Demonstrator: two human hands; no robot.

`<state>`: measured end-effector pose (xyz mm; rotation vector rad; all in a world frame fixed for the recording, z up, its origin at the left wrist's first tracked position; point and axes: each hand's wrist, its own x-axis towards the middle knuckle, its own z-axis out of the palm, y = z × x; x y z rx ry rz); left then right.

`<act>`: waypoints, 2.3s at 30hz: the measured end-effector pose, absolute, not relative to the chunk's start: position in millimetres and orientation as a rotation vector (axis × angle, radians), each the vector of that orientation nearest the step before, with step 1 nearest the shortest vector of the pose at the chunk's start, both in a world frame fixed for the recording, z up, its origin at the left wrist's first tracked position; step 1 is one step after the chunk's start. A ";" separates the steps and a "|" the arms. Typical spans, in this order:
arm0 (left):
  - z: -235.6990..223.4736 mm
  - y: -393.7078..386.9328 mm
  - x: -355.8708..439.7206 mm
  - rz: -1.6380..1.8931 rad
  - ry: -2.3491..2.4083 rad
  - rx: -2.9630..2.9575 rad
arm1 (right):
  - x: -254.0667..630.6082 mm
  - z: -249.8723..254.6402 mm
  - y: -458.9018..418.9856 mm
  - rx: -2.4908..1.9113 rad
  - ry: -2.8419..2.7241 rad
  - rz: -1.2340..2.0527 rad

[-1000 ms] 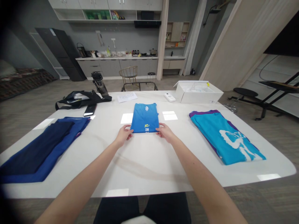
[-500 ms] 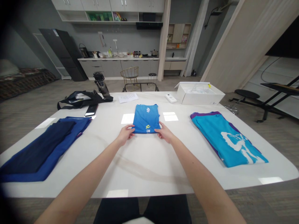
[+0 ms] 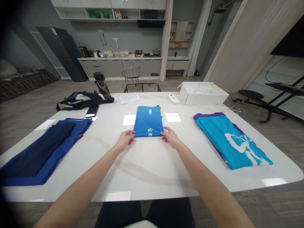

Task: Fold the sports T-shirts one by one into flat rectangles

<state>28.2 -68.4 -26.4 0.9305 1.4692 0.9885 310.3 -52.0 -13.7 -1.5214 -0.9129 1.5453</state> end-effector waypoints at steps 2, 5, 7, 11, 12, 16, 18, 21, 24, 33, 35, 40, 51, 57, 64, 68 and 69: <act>-26.0 -70.7 27.1 0.980 1.467 0.938 | 312.3 -14.2 -53.1 -1.533 -0.927 1.514; -24.3 -76.9 25.7 0.963 1.451 0.954 | 314.9 -12.3 -58.1 -1.553 -0.962 1.508; -22.0 -82.9 25.2 0.957 1.433 0.954 | 316.5 -8.6 -63.7 -1.558 -0.975 1.531; -13.9 -101.4 23.2 0.938 1.403 0.945 | 319.4 2.6 -79.7 -1.584 -0.999 1.590; -11.7 -107.8 22.1 0.925 1.395 0.945 | 320.3 5.4 -84.9 -1.585 -1.009 1.610; -7.7 -141.4 14.6 0.856 1.361 0.945 | 325.1 11.3 -113.5 -1.590 -1.072 1.679; -9.8 -161.2 10.5 0.814 1.351 0.936 | 328.6 9.6 -132.1 -1.601 -1.115 1.708; -14.1 -191.1 6.4 0.754 1.359 0.903 | 334.6 3.8 -162.2 -1.598 -1.136 1.765; -13.5 -218.2 6.2 0.717 1.389 0.863 | 338.7 0.1 -190.8 -1.577 -1.081 1.784; -10.4 -254.4 -2.6 0.723 1.546 1.076 | 343.5 -8.3 -227.7 -1.592 -1.121 1.609; -11.7 -243.3 -4.4 0.852 1.655 1.333 | 345.0 -14.2 -216.1 -1.658 -1.296 1.350; -8.1 -177.3 29.9 0.967 1.595 1.966 | 319.9 -19.0 -156.4 -1.659 -1.818 0.602; -36.9 -53.8 75.8 0.686 1.789 2.184 | 272.1 -31.9 -28.1 -1.886 -1.827 0.351; -22.8 -4.2 50.1 0.756 2.220 1.695 | 285.9 -29.9 27.6 -1.994 -1.473 0.612; -25.8 25.6 39.6 1.106 1.919 1.399 | 285.1 -37.2 40.3 -1.611 -1.208 0.897; -31.9 27.1 39.9 1.446 1.551 1.277 | 279.6 -36.3 38.1 -1.304 -1.114 1.111; -34.9 28.6 39.3 1.507 1.486 1.254 | 279.1 -36.5 38.9 -1.316 -1.121 1.081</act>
